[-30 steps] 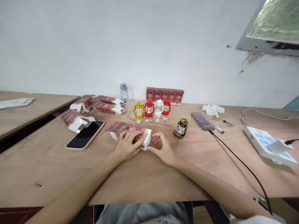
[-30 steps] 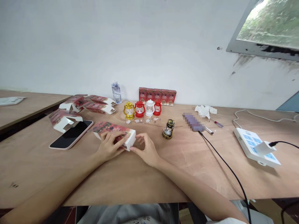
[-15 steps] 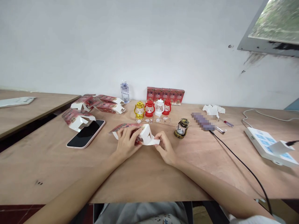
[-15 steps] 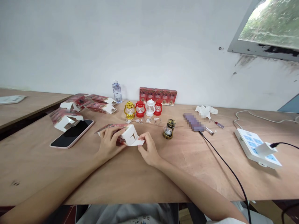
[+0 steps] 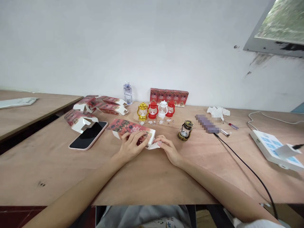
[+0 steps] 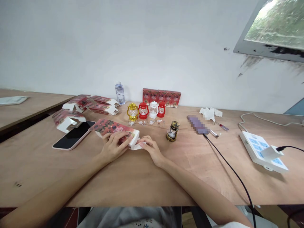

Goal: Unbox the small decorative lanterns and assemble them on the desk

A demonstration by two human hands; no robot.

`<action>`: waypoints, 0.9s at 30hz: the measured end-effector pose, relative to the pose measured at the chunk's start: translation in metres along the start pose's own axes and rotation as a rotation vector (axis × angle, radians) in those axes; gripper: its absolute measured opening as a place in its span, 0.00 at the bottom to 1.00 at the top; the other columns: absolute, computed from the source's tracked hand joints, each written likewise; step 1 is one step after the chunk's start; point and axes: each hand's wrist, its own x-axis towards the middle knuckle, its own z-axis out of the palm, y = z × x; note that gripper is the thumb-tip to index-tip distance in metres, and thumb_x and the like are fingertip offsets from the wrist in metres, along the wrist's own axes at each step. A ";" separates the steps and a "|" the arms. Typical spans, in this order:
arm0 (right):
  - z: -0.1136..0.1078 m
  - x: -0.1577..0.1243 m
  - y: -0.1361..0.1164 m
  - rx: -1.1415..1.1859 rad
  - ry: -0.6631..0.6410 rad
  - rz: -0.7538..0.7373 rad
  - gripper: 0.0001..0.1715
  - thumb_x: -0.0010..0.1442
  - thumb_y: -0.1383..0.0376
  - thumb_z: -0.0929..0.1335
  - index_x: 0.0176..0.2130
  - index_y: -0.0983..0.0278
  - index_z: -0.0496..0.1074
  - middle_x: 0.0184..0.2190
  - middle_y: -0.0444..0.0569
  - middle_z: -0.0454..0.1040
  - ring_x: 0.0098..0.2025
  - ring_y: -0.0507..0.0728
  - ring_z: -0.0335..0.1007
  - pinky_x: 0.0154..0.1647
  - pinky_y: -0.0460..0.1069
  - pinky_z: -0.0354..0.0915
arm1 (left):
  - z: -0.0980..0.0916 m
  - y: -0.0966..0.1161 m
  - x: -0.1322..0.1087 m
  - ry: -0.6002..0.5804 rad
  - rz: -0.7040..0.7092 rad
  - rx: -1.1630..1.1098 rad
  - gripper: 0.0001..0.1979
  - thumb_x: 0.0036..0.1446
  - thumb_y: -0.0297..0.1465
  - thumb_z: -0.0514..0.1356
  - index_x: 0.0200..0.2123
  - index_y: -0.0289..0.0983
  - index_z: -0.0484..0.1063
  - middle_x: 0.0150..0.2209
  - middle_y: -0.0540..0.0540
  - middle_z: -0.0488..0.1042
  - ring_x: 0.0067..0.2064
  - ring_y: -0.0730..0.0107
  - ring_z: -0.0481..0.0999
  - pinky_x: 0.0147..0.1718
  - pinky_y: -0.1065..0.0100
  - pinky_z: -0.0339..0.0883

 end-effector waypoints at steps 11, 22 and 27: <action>-0.003 0.001 -0.016 0.295 0.007 0.025 0.14 0.50 0.52 0.70 0.33 0.57 0.74 0.61 0.45 0.57 0.57 0.61 0.61 0.53 0.57 0.61 | -0.002 -0.016 0.009 -0.088 -0.028 -0.026 0.11 0.57 0.30 0.57 0.44 0.45 0.70 0.49 0.44 0.74 0.50 0.60 0.72 0.46 0.59 0.58; -0.008 0.007 0.000 0.363 0.288 0.059 0.16 0.48 0.59 0.71 0.39 0.57 0.69 0.48 0.46 0.67 0.48 0.58 0.68 0.45 0.52 0.67 | -0.027 -0.034 0.012 -0.120 -0.209 -0.384 0.06 0.57 0.32 0.57 0.28 0.42 0.72 0.34 0.48 0.79 0.33 0.67 0.76 0.30 0.66 0.61; -0.011 0.006 0.004 0.150 0.275 -0.020 0.14 0.53 0.58 0.68 0.41 0.58 0.68 0.44 0.47 0.69 0.43 0.57 0.70 0.42 0.51 0.67 | -0.037 -0.079 0.018 0.034 -0.241 -0.119 0.07 0.55 0.35 0.59 0.27 0.42 0.73 0.37 0.48 0.79 0.38 0.64 0.77 0.33 0.65 0.62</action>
